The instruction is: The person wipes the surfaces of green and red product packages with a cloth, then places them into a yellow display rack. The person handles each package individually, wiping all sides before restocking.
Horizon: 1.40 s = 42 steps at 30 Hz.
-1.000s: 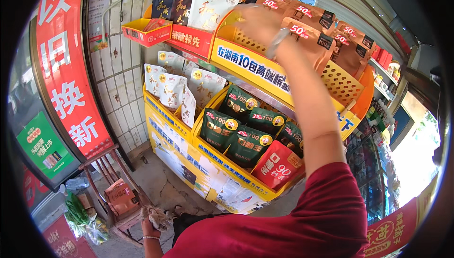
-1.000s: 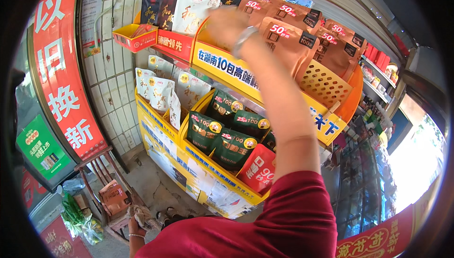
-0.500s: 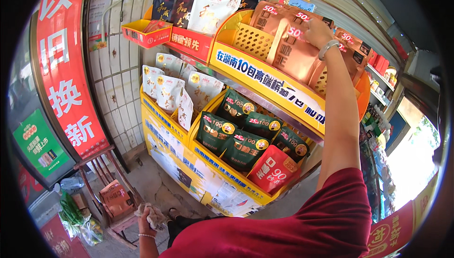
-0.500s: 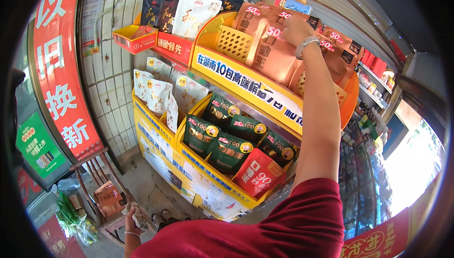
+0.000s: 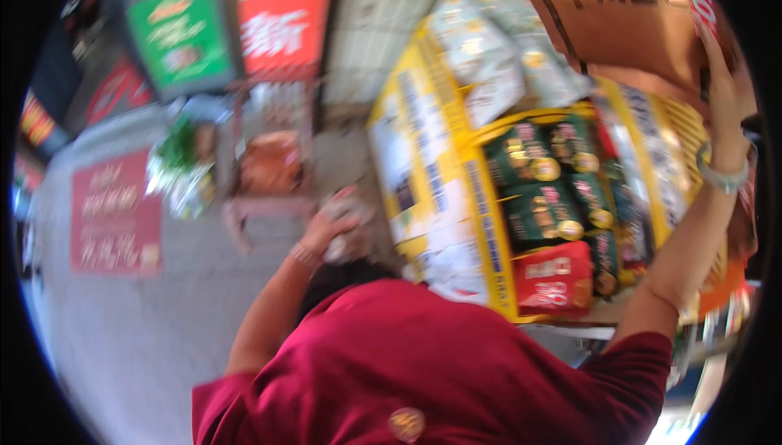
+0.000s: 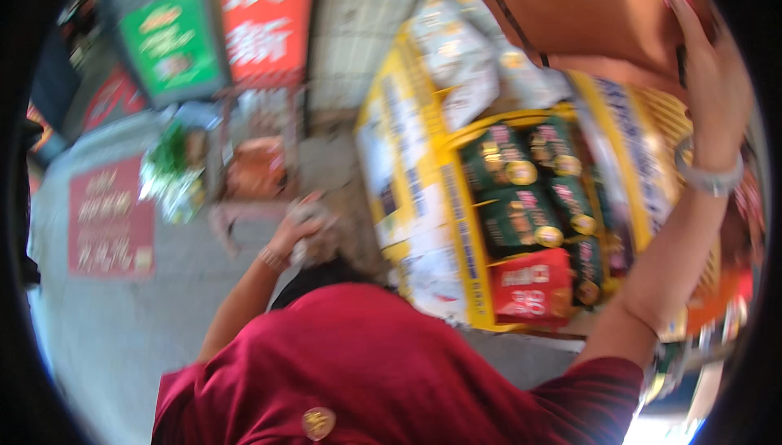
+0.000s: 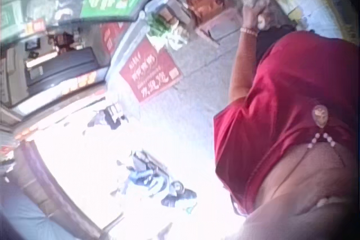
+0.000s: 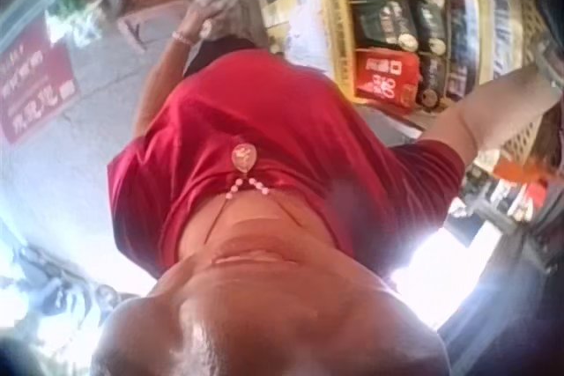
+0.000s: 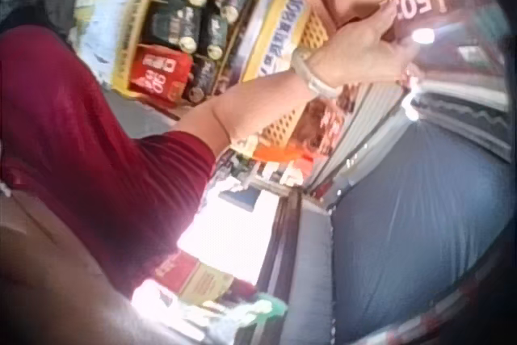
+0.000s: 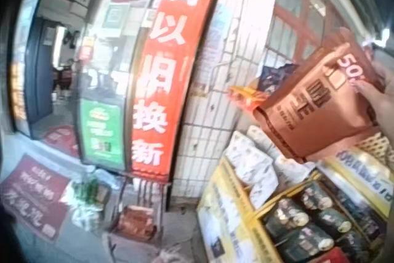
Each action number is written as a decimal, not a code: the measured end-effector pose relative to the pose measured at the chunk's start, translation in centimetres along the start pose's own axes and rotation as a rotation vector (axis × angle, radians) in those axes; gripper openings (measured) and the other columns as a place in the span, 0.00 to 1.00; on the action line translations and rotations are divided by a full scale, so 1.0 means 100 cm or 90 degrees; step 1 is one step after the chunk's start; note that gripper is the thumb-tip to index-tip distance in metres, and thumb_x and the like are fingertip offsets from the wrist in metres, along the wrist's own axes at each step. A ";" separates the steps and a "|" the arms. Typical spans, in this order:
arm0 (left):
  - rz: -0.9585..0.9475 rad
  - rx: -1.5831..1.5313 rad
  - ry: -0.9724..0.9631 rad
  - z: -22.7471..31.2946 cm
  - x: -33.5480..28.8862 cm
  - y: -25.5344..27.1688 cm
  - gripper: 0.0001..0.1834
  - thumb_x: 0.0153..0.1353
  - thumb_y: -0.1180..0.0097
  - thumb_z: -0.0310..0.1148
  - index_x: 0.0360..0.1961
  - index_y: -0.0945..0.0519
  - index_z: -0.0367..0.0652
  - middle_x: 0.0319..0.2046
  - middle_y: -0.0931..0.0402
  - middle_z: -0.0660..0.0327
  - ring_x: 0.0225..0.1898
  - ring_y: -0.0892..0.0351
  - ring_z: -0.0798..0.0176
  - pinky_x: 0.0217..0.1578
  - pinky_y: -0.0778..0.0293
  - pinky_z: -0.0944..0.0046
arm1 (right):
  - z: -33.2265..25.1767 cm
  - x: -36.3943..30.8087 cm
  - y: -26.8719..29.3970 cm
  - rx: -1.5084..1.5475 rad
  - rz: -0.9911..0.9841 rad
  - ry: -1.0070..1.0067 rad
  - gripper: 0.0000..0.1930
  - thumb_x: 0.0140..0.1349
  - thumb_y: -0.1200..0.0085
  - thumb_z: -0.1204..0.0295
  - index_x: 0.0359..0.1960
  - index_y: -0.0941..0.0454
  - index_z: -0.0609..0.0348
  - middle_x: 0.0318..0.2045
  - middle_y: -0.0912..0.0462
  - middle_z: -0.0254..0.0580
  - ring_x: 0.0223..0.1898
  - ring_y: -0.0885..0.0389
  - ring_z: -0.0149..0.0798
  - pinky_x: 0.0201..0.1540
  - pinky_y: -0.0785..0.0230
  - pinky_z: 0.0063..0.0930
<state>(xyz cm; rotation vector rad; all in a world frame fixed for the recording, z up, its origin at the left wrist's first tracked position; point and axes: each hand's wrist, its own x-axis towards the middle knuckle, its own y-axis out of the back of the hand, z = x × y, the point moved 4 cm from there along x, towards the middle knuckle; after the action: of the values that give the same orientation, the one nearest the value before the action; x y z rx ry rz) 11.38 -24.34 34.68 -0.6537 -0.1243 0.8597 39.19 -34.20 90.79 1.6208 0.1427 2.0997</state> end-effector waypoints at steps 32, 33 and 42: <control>0.570 0.281 -0.086 0.144 -0.067 0.286 0.10 0.51 0.33 0.29 0.29 0.20 0.34 0.24 0.20 0.57 0.20 0.20 0.64 0.18 0.23 0.64 | -0.346 -0.407 -0.383 0.780 -0.929 -0.743 0.28 0.55 0.38 0.67 0.57 0.29 0.62 0.38 0.19 0.40 0.36 0.20 0.34 0.33 0.29 0.30; 0.586 0.240 -0.101 0.145 -0.073 0.291 0.09 0.50 0.34 0.29 0.29 0.20 0.34 0.24 0.20 0.57 0.20 0.20 0.63 0.17 0.23 0.63 | -0.339 -0.412 -0.379 0.794 -0.922 -0.745 0.28 0.55 0.39 0.68 0.58 0.30 0.62 0.38 0.19 0.40 0.36 0.20 0.33 0.31 0.29 0.30; 0.531 0.000 0.145 -0.049 -0.120 0.218 0.11 0.55 0.35 0.30 0.37 0.19 0.35 0.29 0.19 0.58 0.25 0.19 0.63 0.25 0.22 0.62 | -0.285 -0.498 -0.309 0.749 -1.119 -0.731 0.22 0.57 0.42 0.72 0.54 0.28 0.61 0.38 0.17 0.40 0.34 0.18 0.33 0.33 0.25 0.31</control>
<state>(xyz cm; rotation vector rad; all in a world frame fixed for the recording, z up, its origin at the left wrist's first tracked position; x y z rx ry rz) -9.24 -25.24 19.89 -0.8094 0.3831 1.5715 31.14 -22.67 27.14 1.6183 1.7135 -0.4527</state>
